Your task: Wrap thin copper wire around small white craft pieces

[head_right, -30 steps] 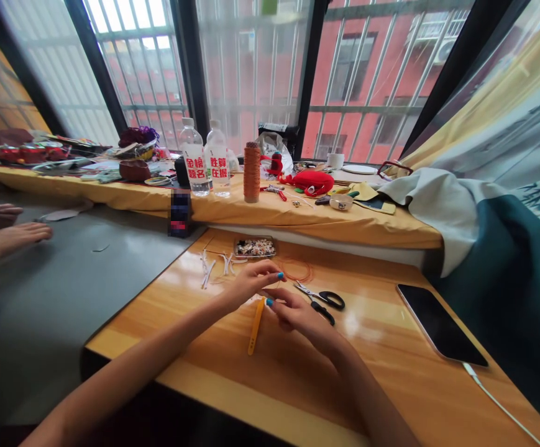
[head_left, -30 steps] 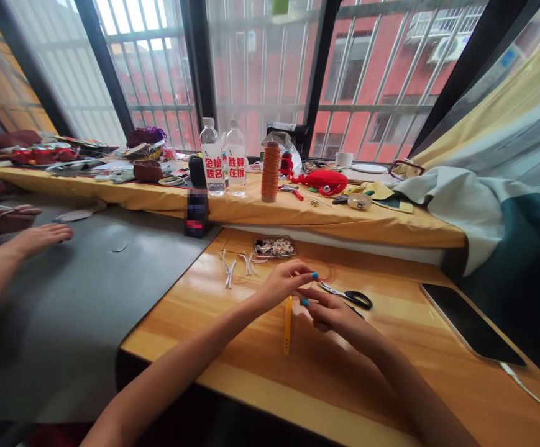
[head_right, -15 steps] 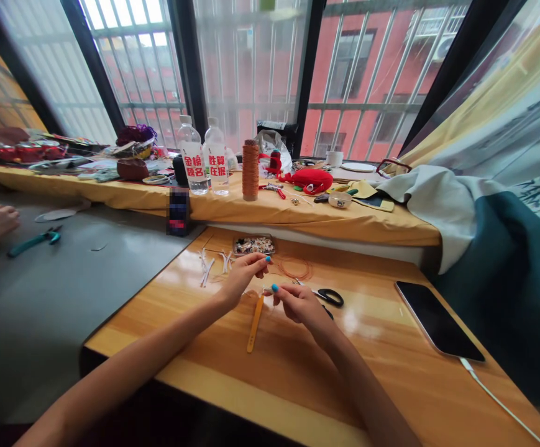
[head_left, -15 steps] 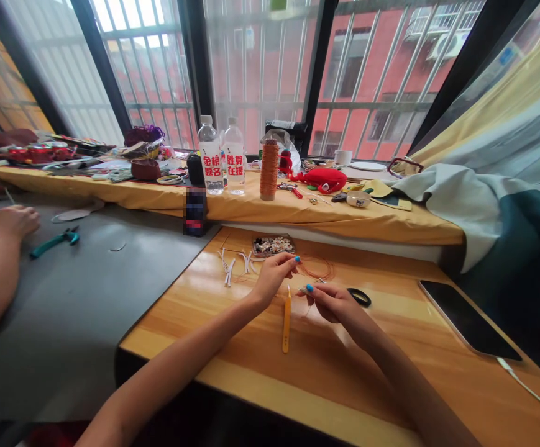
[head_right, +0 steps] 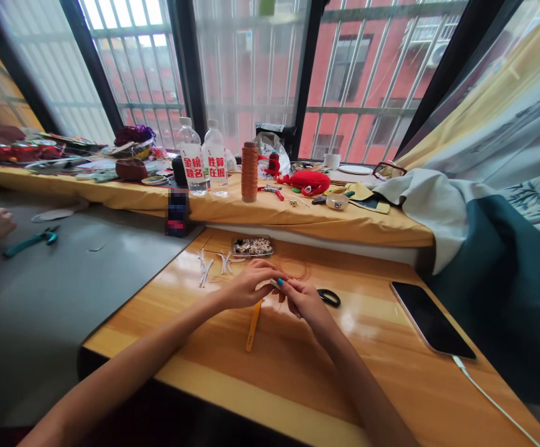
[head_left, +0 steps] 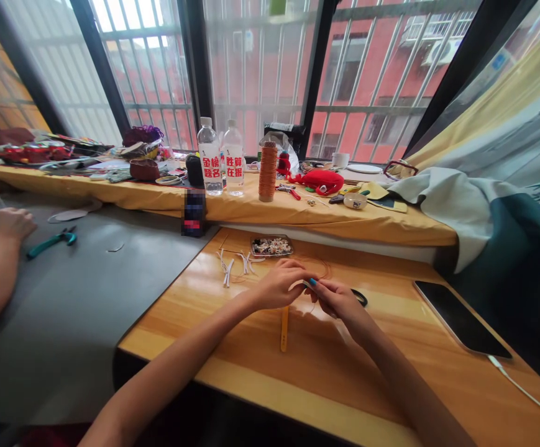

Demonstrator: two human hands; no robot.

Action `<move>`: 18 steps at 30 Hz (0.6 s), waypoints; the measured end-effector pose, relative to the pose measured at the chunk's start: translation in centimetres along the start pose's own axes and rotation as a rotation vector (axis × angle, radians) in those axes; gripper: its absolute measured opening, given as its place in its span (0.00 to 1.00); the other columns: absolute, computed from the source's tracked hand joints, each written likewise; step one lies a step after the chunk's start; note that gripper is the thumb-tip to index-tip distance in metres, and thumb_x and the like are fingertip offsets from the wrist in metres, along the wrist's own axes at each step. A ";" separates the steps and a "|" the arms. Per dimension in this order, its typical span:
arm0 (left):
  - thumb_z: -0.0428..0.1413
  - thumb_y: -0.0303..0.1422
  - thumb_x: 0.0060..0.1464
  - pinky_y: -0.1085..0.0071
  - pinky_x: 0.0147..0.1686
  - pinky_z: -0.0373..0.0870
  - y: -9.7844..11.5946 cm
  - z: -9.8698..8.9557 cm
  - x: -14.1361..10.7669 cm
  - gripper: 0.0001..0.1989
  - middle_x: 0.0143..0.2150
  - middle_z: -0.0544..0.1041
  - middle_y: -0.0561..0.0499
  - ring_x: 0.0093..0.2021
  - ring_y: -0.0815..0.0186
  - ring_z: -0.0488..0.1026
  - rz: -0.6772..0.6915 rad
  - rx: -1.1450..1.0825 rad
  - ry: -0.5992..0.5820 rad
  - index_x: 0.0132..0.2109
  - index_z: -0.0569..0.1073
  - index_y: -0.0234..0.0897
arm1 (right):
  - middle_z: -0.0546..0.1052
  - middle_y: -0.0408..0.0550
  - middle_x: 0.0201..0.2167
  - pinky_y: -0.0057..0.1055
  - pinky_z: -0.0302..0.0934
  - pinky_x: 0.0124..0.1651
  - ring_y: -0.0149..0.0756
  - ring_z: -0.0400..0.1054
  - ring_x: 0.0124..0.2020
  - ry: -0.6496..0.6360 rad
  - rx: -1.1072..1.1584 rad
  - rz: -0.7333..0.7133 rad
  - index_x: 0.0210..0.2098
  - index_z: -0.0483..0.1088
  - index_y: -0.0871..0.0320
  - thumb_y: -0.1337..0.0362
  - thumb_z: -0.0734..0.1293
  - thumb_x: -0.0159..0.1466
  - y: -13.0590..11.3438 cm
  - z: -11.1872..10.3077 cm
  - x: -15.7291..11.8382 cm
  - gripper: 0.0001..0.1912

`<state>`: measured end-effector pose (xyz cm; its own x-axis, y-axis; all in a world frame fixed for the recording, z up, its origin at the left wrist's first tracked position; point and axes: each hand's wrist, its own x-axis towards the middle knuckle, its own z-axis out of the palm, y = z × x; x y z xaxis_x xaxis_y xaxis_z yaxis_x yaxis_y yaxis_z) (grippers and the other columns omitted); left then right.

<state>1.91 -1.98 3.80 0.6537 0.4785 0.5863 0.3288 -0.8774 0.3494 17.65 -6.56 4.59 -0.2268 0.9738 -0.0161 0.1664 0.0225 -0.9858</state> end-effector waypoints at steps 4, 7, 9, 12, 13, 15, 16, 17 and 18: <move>0.44 0.25 0.52 0.72 0.39 0.59 -0.7 0.4 0.0 0.14 0.31 0.74 0.51 0.34 0.70 0.67 -0.038 -0.016 -0.021 0.44 0.69 0.39 | 0.50 0.34 0.10 0.25 0.29 0.17 0.19 0.39 0.12 0.022 -0.001 0.022 0.19 0.62 0.61 0.48 0.61 0.50 -0.3 -0.1 -0.1 0.20; 0.44 0.26 0.53 0.73 0.37 0.59 -1.2 0.7 0.0 0.14 0.32 0.74 0.52 0.34 0.70 0.67 -0.031 -0.003 0.006 0.44 0.69 0.40 | 0.48 0.33 0.10 0.25 0.28 0.18 0.19 0.38 0.13 0.010 0.013 0.030 0.19 0.61 0.61 0.48 0.61 0.50 -0.2 -0.3 0.0 0.20; 0.44 0.26 0.53 0.74 0.36 0.59 -1.3 0.8 0.0 0.14 0.31 0.74 0.51 0.33 0.70 0.67 -0.022 0.004 0.023 0.43 0.69 0.39 | 0.47 0.33 0.10 0.25 0.28 0.18 0.19 0.38 0.13 0.001 0.032 0.043 0.19 0.61 0.61 0.48 0.62 0.50 -0.1 -0.4 0.0 0.20; 0.44 0.26 0.53 0.74 0.36 0.59 -1.5 0.9 -0.1 0.12 0.31 0.74 0.51 0.33 0.70 0.67 -0.035 0.002 0.055 0.41 0.70 0.37 | 0.47 0.33 0.09 0.25 0.28 0.18 0.19 0.37 0.13 -0.023 0.074 0.063 0.19 0.62 0.61 0.49 0.62 0.50 -0.1 -0.6 0.0 0.19; 0.44 0.26 0.53 0.73 0.36 0.59 -1.5 0.9 -0.1 0.12 0.31 0.74 0.51 0.33 0.70 0.67 -0.042 0.002 0.064 0.40 0.70 0.36 | 0.46 0.33 0.10 0.25 0.28 0.18 0.19 0.37 0.13 -0.034 0.095 0.066 0.20 0.62 0.61 0.50 0.62 0.51 -0.1 -0.7 0.0 0.19; 0.44 0.25 0.52 0.73 0.36 0.58 -1.6 0.9 -0.1 0.12 0.30 0.74 0.51 0.33 0.70 0.66 -0.051 0.007 0.071 0.40 0.70 0.36 | 0.47 0.33 0.11 0.25 0.28 0.18 0.19 0.36 0.13 -0.064 0.149 0.068 0.22 0.63 0.61 0.51 0.61 0.53 -0.2 -0.7 -0.2 0.17; 0.44 0.25 0.52 0.73 0.36 0.58 -1.6 0.9 -0.1 0.12 0.30 0.74 0.51 0.32 0.70 0.66 -0.054 0.008 0.071 0.40 0.70 0.36 | 0.48 0.33 0.12 0.24 0.29 0.18 0.19 0.36 0.13 -0.083 0.178 0.070 0.23 0.63 0.61 0.52 0.61 0.53 -0.2 -0.7 -0.2 0.17; 0.44 0.25 0.53 0.73 0.36 0.58 -1.6 0.8 -0.1 0.12 0.29 0.74 0.51 0.32 0.70 0.66 -0.059 0.008 0.068 0.40 0.70 0.36 | 0.50 0.34 0.13 0.24 0.29 0.18 0.19 0.36 0.14 -0.101 0.206 0.072 0.24 0.64 0.61 0.53 0.61 0.54 -0.3 -0.8 -0.3 0.16; 0.43 0.25 0.53 0.73 0.36 0.58 -1.7 0.8 -0.1 0.13 0.28 0.74 0.51 0.32 0.70 0.66 -0.065 0.007 0.065 0.40 0.70 0.36 | 0.53 0.35 0.14 0.24 0.29 0.18 0.18 0.37 0.13 -0.118 0.229 0.075 0.25 0.64 0.61 0.53 0.61 0.54 -0.3 -0.8 -0.3 0.15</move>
<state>1.81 -0.63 2.56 0.5854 0.5354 0.6087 0.3741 -0.8446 0.3831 18.46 -6.68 5.06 -0.3347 0.9373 -0.0967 -0.0315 -0.1137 -0.9930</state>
